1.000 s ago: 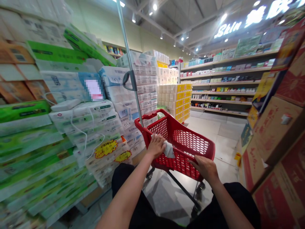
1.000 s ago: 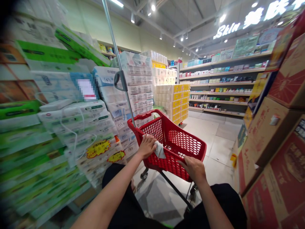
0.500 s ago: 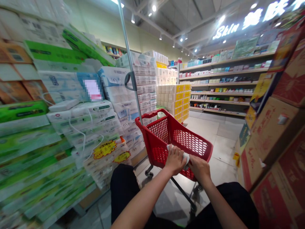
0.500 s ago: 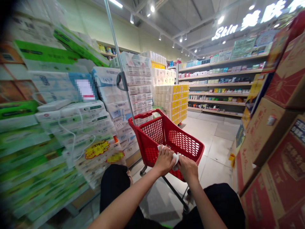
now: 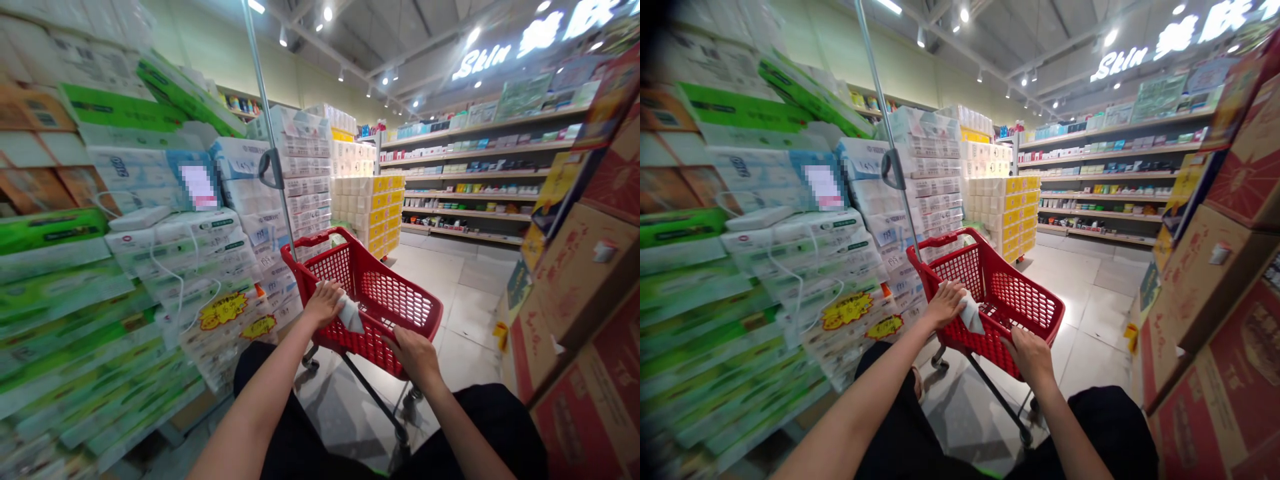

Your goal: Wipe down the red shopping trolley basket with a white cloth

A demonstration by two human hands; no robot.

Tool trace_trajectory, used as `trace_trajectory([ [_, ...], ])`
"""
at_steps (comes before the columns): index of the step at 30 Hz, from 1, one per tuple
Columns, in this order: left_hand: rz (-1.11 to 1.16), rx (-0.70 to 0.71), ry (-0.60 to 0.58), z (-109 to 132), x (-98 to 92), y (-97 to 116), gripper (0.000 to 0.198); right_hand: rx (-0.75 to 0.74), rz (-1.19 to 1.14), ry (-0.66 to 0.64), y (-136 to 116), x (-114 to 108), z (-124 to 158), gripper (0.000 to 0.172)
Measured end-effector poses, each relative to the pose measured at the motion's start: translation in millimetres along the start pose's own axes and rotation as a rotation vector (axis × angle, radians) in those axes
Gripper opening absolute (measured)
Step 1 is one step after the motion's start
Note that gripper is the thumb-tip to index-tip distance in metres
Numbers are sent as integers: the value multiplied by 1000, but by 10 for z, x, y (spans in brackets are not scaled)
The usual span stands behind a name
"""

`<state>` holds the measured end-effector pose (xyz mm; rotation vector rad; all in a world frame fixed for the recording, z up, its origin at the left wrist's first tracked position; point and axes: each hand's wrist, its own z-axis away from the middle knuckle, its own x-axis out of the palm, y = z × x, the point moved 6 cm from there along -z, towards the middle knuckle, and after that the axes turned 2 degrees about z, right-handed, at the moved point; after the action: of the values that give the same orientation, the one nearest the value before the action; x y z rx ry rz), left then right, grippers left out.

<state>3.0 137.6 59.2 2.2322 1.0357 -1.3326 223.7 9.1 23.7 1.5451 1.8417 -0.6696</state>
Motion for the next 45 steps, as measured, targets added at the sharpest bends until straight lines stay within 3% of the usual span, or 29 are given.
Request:
trace_trajectory([
  [6, -29, -101, -58, -98, -58, -429, 40, -20, 26, 0, -69, -2, 9, 35],
  [9, -42, -138, -64, -141, -66, -494, 39, -9, 36, -4, -70, 0, 14, 35],
  [13, -25, -214, 48, -119, -12, -242, 37, 20, 54, 2, -64, -6, 14, 34],
  [19, 125, -155, 88, -26, 247, 664, 33, 49, 49, -19, -80, 9, -11, 28],
  [22, 177, -112, 111, -16, 304, 940, 34, 59, 45, -44, -100, -2, -35, 22],
  [25, 209, -69, 95, -41, 319, 954, 34, 72, 49, -72, -160, -11, -68, 15],
  [29, 236, -16, 2, -113, 320, 712, 35, 67, 40, -114, -345, 46, -123, 9],
  [33, 235, -62, -24, -181, 319, 434, 33, -48, -79, -185, -468, 111, -187, 35],
  [36, 239, -124, -18, -183, 344, 335, 30, -222, -170, -261, -336, 68, -221, 47],
  [38, 252, -137, -17, -145, 356, 359, 30, -272, -180, -292, -121, 17, -241, 42],
  [41, 280, -97, -10, -39, 328, 548, 29, -204, -129, -361, 226, 30, -252, 37],
  [45, 309, -67, 42, 140, 210, 901, 26, -163, -64, -393, 356, 124, -200, 39],
])
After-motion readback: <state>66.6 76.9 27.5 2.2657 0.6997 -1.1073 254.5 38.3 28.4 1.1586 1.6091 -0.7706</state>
